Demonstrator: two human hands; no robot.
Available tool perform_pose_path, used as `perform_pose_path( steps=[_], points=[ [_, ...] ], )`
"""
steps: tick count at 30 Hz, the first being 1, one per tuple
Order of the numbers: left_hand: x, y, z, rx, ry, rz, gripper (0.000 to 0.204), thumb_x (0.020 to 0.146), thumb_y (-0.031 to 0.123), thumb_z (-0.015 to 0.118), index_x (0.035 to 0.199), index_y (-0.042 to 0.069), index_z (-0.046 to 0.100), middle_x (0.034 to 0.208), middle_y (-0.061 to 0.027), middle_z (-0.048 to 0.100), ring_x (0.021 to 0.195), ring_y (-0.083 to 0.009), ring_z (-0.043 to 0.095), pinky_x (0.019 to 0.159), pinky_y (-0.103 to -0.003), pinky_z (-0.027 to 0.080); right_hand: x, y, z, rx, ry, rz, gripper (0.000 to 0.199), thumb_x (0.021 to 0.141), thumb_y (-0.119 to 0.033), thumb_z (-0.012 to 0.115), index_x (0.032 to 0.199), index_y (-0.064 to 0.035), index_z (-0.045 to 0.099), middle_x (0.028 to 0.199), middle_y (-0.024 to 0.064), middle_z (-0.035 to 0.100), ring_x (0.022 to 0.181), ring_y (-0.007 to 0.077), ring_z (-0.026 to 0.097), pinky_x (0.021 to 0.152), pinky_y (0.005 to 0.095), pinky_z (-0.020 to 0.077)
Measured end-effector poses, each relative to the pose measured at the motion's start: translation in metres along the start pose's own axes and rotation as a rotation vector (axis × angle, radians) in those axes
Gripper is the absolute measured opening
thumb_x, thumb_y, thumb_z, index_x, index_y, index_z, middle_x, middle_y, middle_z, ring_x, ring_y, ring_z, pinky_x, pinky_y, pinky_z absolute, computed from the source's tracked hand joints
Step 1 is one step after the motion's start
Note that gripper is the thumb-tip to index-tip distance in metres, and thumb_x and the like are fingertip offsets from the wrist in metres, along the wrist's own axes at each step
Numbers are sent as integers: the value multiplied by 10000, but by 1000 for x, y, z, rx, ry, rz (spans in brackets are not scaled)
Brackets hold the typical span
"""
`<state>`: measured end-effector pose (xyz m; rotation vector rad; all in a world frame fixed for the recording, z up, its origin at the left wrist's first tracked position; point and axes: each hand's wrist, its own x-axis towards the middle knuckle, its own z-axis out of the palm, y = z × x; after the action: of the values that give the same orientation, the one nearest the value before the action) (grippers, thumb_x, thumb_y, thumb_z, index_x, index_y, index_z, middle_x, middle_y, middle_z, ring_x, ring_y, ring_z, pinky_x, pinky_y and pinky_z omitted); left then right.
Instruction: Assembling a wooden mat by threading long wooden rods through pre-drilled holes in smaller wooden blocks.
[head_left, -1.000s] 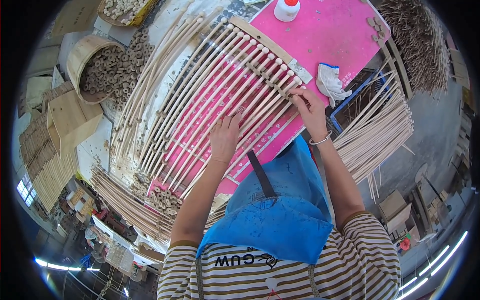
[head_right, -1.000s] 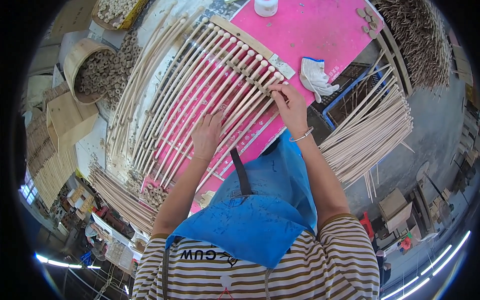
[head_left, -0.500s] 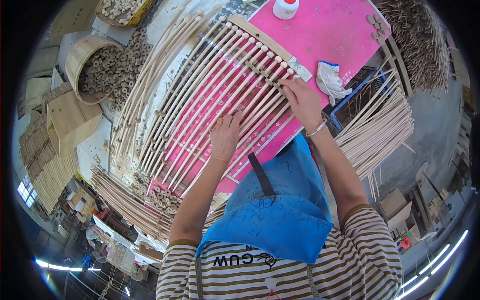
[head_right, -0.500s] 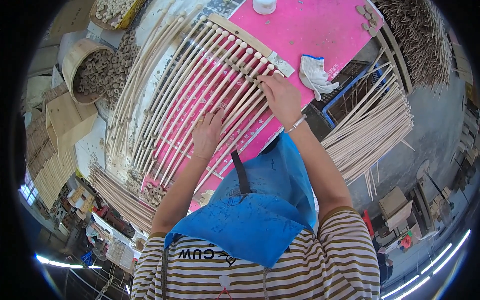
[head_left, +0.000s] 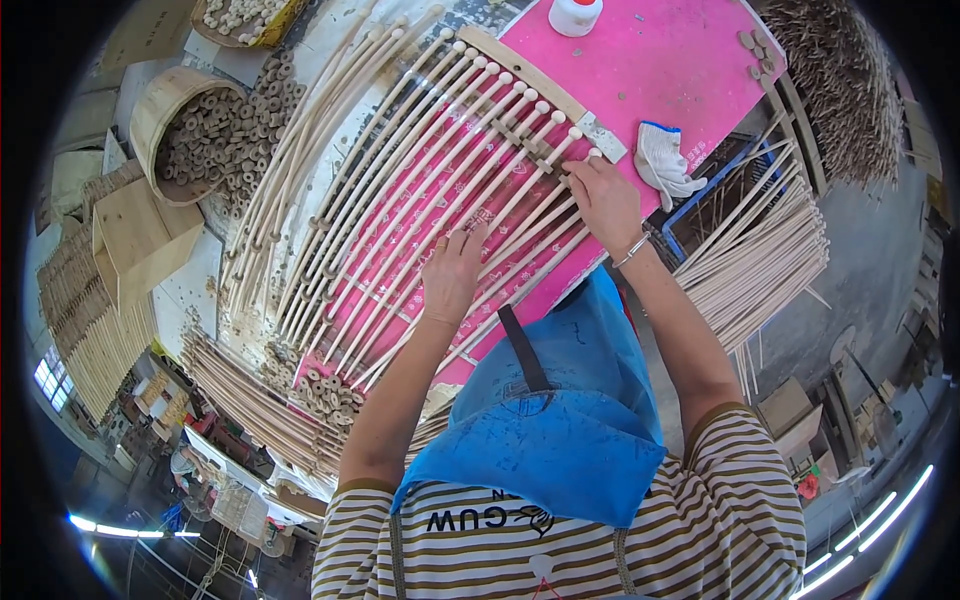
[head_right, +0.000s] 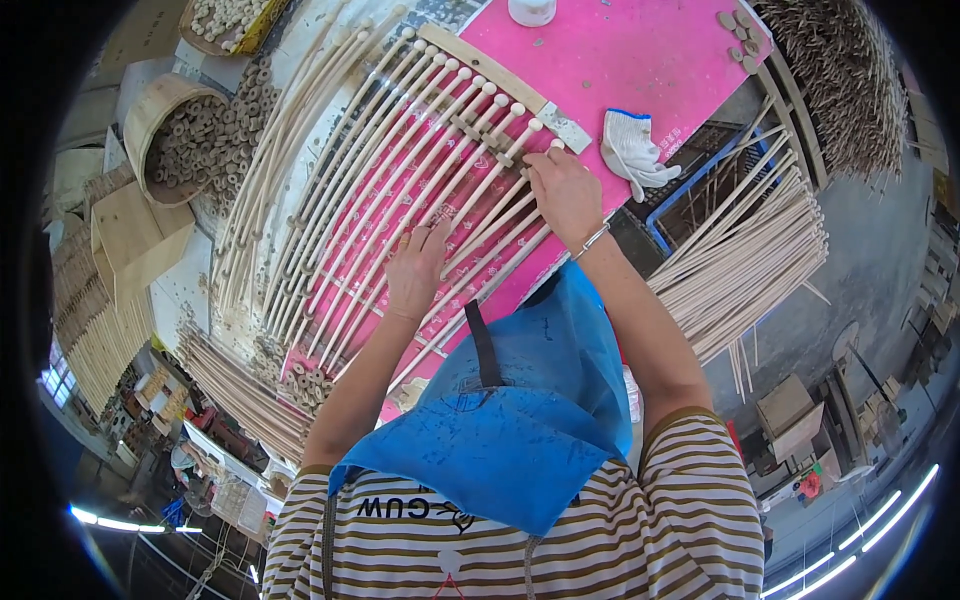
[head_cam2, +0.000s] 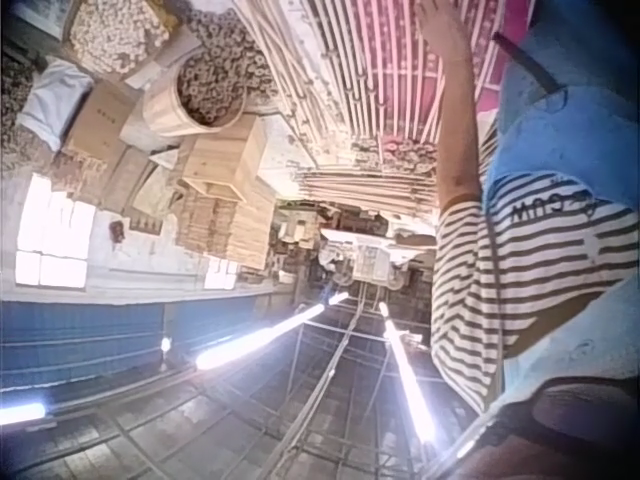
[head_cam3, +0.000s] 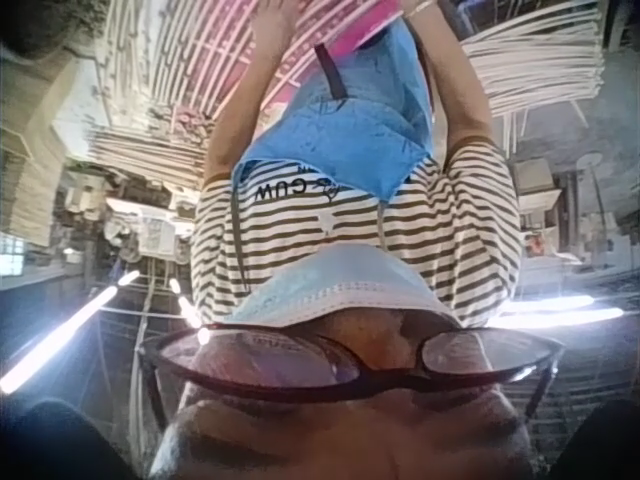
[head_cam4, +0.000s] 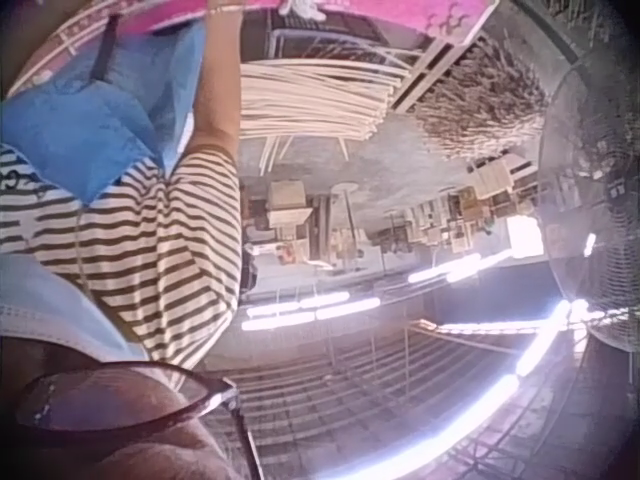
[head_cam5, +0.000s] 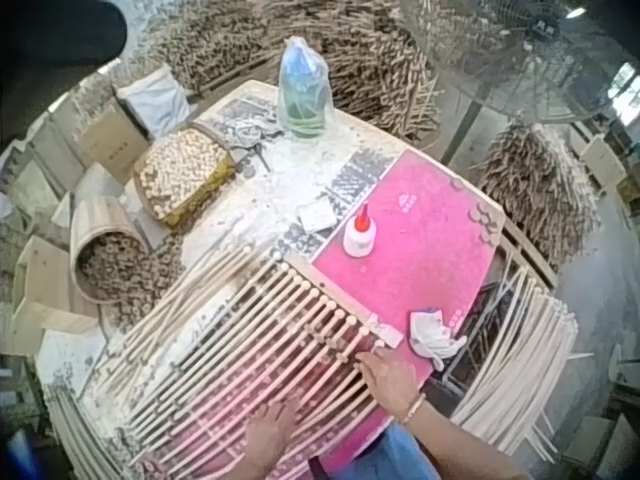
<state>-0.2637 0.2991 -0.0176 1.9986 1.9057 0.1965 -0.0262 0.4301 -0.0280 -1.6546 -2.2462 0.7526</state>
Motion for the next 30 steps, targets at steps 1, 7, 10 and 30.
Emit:
perform_pose_path(
  steps=[1, 7, 10, 30],
  points=[
    [1, 0, -1, 1, -2, 0, 373, 884, 96, 676, 1254, 145, 670, 949, -69, 606, 850, -286, 653, 676, -404, 583, 0, 0, 0, 30, 13, 11, 172, 922, -190, 654, 1066, -125, 723, 872, 95, 631, 828, 299, 674, 674, 428, 555],
    [5, -6, 0, 28, 20, 3, 369, 889, 88, 664, 1254, 141, 674, 951, -76, 604, 852, -276, 652, 706, -393, 569, 7, -5, -7, 143, 22, 34, 171, 939, -185, 633, 1078, -135, 720, 887, 93, 626, 828, 304, 669, 666, 429, 541],
    [4, -7, 3, 43, 47, 24, 380, 892, 91, 661, 1269, 139, 670, 943, -75, 603, 843, -272, 652, 715, -385, 568, 4, -5, -7, 209, 67, 28, 167, 938, -187, 636, 1074, -138, 719, 883, 90, 630, 814, 307, 669, 662, 433, 539],
    [3, -12, -1, 92, 45, 41, 379, 881, 102, 652, 1258, 139, 671, 955, -68, 593, 850, -258, 664, 704, -364, 588, 25, -12, 10, 82, 6, -124, 265, 860, -123, 701, 1114, -195, 677, 930, 40, 601, 844, 250, 659, 680, 386, 534]
  ],
)
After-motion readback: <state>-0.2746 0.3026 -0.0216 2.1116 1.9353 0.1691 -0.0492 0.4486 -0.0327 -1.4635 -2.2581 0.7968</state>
